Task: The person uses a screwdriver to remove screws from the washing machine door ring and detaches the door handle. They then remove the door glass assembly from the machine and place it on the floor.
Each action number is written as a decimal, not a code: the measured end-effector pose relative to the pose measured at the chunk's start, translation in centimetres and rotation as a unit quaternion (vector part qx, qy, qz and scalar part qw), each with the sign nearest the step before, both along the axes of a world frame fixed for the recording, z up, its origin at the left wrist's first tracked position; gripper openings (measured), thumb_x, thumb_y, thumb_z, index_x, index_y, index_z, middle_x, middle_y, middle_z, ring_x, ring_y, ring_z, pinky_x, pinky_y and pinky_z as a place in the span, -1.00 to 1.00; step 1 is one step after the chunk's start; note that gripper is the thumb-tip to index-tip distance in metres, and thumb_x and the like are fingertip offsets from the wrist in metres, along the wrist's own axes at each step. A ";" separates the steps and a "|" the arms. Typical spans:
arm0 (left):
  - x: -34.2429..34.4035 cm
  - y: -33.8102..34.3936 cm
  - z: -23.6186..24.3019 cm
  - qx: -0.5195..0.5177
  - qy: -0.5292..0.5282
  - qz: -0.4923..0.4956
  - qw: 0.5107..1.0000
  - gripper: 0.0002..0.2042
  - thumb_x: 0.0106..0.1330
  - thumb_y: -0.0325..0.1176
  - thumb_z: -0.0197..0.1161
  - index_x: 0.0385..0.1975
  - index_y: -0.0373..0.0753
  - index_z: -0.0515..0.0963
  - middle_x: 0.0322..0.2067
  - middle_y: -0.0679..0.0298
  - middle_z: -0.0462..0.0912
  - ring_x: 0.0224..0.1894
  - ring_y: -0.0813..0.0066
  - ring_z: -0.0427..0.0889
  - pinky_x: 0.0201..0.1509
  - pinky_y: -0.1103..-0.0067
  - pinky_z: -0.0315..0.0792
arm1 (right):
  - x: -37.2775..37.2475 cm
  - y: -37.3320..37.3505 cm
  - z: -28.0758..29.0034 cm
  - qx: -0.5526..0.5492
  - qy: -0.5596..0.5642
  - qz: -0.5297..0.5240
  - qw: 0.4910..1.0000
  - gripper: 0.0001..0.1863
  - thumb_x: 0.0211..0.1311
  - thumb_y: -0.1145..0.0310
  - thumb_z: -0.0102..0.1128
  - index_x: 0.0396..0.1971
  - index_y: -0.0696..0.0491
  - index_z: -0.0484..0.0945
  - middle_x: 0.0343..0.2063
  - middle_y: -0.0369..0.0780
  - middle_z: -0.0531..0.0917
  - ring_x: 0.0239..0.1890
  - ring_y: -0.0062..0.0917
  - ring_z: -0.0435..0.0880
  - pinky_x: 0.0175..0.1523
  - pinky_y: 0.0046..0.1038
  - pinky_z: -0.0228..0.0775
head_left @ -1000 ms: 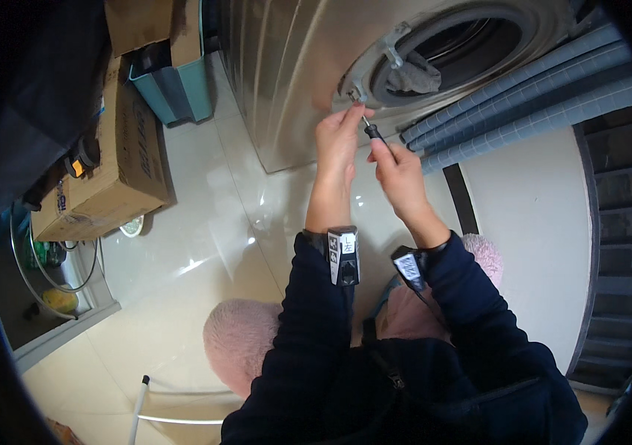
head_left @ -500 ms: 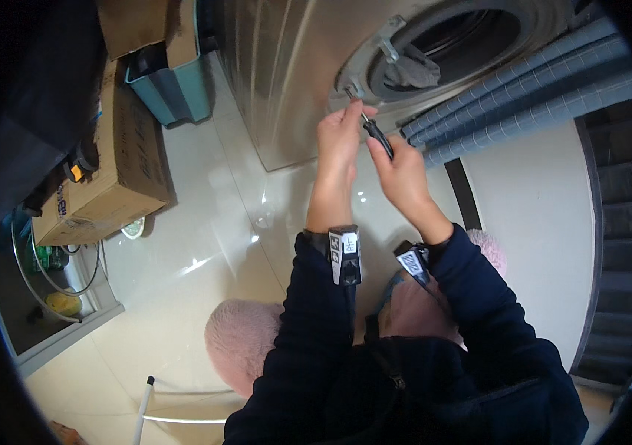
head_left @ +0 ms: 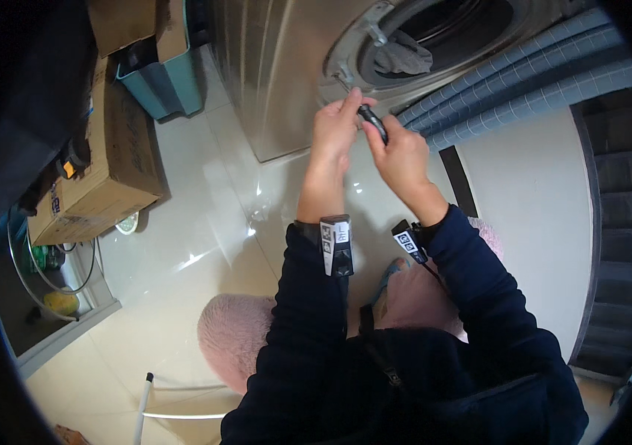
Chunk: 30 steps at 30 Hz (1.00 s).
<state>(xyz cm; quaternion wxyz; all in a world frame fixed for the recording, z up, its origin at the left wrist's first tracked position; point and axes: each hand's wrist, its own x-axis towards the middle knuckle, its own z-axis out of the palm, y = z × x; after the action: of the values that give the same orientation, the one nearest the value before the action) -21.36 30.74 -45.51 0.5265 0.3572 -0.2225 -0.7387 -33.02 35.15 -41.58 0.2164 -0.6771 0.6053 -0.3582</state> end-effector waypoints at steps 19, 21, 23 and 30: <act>-0.8 0.1 0.8 -0.009 0.034 0.063 0.997 -0.66 0.38 -0.12 0.13 -0.38 -0.30 0.63 -0.69 0.54 0.29 -0.64 0.77 0.14 -0.59 0.69 0.00 | 0.6 -0.2 1.5 -0.041 -0.012 0.002 0.999 -0.58 0.22 -0.02 0.17 -0.42 0.10 0.47 -0.72 -0.26 0.47 -0.77 -0.50 0.39 -0.65 -0.49 0.21; -0.7 0.0 0.5 -0.007 0.053 0.055 0.997 -0.67 0.36 -0.09 0.15 -0.36 -0.29 0.60 -0.66 0.53 0.34 -0.66 0.77 0.22 -0.60 0.74 0.05 | 0.3 -0.3 2.0 0.276 -0.329 0.018 0.903 -0.55 0.31 -0.06 0.03 -0.36 0.09 0.48 -0.76 -0.37 0.32 -0.78 -0.64 0.22 -0.67 -0.58 0.09; -0.5 -0.1 0.1 -0.014 0.047 0.043 0.998 -0.66 0.35 -0.08 0.16 -0.34 -0.28 0.58 -0.66 0.52 0.36 -0.65 0.77 0.27 -0.59 0.76 0.11 | -0.1 -0.3 2.0 0.464 -0.529 0.038 0.709 -0.50 0.42 -0.08 -0.20 -0.27 0.10 0.48 -0.81 -0.42 0.17 -0.82 -0.74 0.06 -0.70 -0.67 -0.07; -0.1 -0.2 -0.5 -0.042 0.007 0.038 0.998 -0.66 0.36 -0.10 0.14 -0.39 -0.32 0.59 -0.66 0.50 0.36 -0.65 0.77 0.29 -0.58 0.73 0.19 | -0.2 -0.3 -0.4 0.424 -0.699 0.074 0.571 -0.57 0.39 0.03 -0.07 -0.30 0.14 0.51 -0.85 -0.34 0.29 -0.85 -0.61 0.21 -0.71 -0.55 0.07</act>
<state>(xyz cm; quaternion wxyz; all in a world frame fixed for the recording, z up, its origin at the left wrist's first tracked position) -21.48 30.50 -46.06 0.5704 0.3379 -0.2362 -0.7104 -33.26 34.80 -42.00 0.8604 -0.0889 0.2961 -0.4051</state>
